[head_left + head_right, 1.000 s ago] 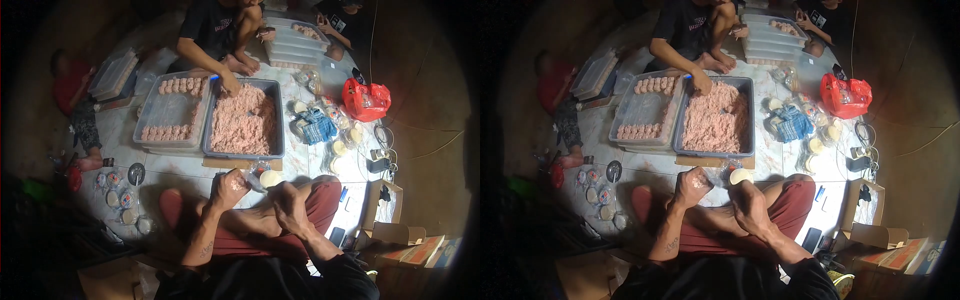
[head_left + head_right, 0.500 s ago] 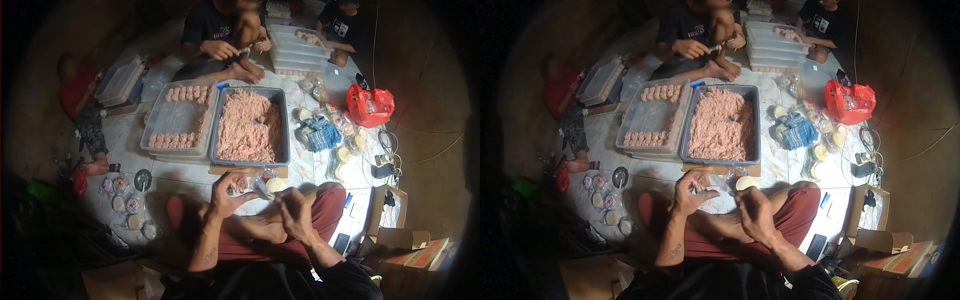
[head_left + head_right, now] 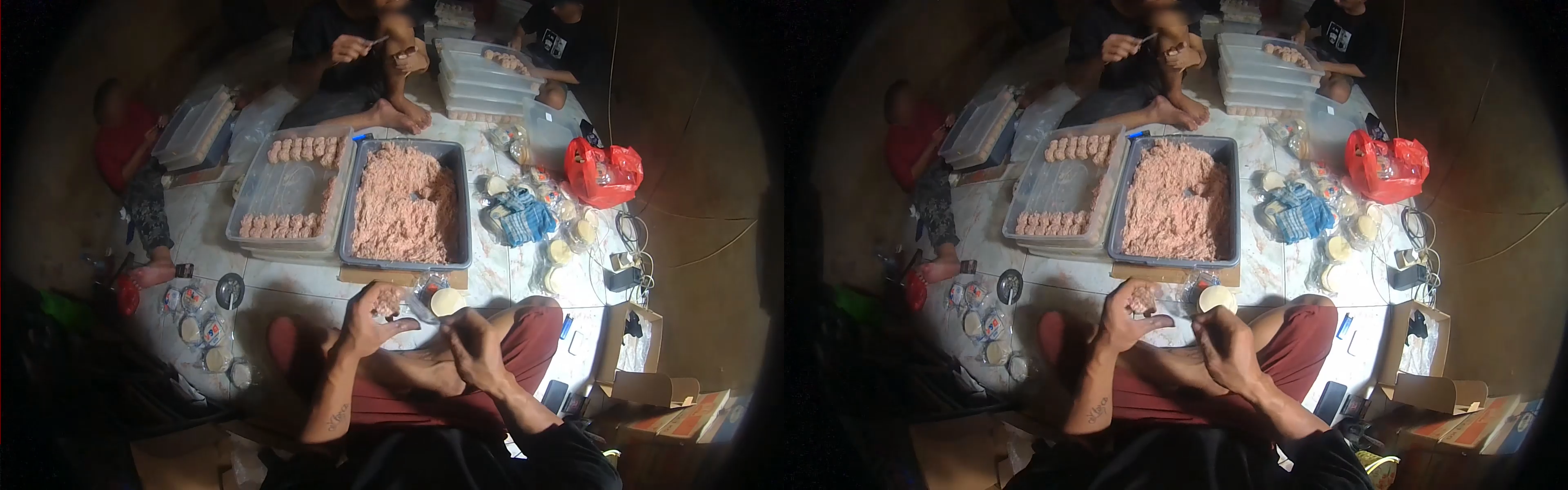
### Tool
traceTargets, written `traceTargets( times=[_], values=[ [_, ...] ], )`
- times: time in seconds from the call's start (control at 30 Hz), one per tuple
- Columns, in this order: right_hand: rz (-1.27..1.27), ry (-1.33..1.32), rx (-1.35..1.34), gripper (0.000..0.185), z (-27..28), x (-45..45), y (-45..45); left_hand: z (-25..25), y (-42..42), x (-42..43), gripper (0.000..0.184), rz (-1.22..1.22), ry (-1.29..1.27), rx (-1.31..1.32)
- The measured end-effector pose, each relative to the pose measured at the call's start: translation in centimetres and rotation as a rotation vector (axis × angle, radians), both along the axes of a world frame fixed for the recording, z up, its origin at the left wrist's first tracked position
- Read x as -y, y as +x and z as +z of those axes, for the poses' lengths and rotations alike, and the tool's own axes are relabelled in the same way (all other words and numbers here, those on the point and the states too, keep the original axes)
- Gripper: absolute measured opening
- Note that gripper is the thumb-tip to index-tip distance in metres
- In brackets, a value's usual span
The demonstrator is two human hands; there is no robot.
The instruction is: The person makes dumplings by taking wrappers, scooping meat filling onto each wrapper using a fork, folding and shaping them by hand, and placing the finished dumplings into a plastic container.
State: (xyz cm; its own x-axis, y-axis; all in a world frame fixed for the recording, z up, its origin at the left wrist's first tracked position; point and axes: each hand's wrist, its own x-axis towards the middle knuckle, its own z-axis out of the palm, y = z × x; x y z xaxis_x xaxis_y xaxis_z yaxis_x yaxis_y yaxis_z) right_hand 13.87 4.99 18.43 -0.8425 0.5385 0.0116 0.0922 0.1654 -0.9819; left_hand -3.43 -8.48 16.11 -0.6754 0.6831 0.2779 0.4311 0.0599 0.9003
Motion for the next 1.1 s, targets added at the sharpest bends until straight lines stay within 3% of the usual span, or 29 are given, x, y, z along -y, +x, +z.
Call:
traceTargets(
  times=[0.07,0.13,0.17,0.2,0.27,0.33,0.4,0.43,0.53,0.57,0.63,0.8,0.83,0.87,0.93,1.0,1.07,1.1],
  values=[
    [-0.033,-0.031,0.007,0.012,0.6,0.2,-0.3,0.1,-0.2,0.1,0.039,-0.082,0.129,-0.026],
    [0.186,0.272,0.023,0.003,-0.1,0.4,-0.5,-1.1,0.1,-0.5,0.039,-0.052,-0.251,0.028],
    [0.135,0.335,0.076,0.003,-0.3,0.3,-0.6,-1.4,0.3,-1.1,0.039,0.036,-0.282,-0.032],
    [0.138,0.341,0.069,0.003,-0.6,0.1,-0.8,-1.4,-0.1,-0.9,0.039,0.042,-0.276,-0.037],
    [-0.062,0.119,0.015,0.01,-0.9,-0.2,-0.3,-1.2,-0.6,0.2,0.031,-0.169,0.0,0.165],
    [-0.062,0.134,0.005,0.011,-1.0,0.1,-0.4,-1.5,-0.6,-0.1,0.03,-0.199,-0.06,0.054],
    [0.054,0.289,-0.05,0.012,-1.6,0.6,-1.0,-2.0,0.1,-1.4,0.03,0.006,-0.318,0.016],
    [0.056,0.294,-0.057,0.012,-1.2,0.5,-1.1,-2.2,-0.2,-1.6,0.03,-0.041,-0.088,0.135],
    [-0.11,-0.037,-0.087,0.009,0.5,0.5,-0.5,-1.8,-1.1,0.5,0.03,-0.117,-0.048,0.202],
    [-0.116,-0.037,-0.084,0.009,0.3,0.4,-0.3,-1.5,-1.0,0.4,0.032,-0.105,-0.15,0.126],
    [0.023,0.062,0.023,0.008,-0.3,0.2,-0.3,-0.6,-0.4,-0.6,0.033,-0.096,-0.107,0.118],
    [-0.062,-0.062,0.06,0.009,-0.2,-0.2,-0.2,-0.2,-0.5,-0.2,0.034,-0.15,-0.02,0.147],
    [0.052,0.089,0.093,0.007,-0.2,-0.2,-0.3,-3.1,-1.1,-0.4,0.033,-0.129,-0.012,-0.046],
    [0.167,0.244,0.121,0.006,-0.4,-0.3,-0.6,-2.9,-0.9,-0.6,0.033,-0.131,-0.011,-0.049],
    [0.176,0.3,0.07,0.004,-1.1,-0.5,-0.7,-2.1,-0.5,-1.0,0.032,-0.064,-0.36,0.053],
    [0.022,-0.012,-0.055,0.004,-0.6,-0.6,-0.4,-0.8,-0.4,-0.1,0.033,-0.081,-0.305,-0.028],
    [0.001,-0.038,0.015,0.005,1.3,-1.1,-0.2,0.4,-0.3,0.5,0.033,-0.198,0.073,0.265],
    [-0.013,-0.008,0.006,0.008,1.5,-1.1,-0.4,-1.3,-1.1,0.6,0.037,-0.202,0.031,0.171]
  ],
)
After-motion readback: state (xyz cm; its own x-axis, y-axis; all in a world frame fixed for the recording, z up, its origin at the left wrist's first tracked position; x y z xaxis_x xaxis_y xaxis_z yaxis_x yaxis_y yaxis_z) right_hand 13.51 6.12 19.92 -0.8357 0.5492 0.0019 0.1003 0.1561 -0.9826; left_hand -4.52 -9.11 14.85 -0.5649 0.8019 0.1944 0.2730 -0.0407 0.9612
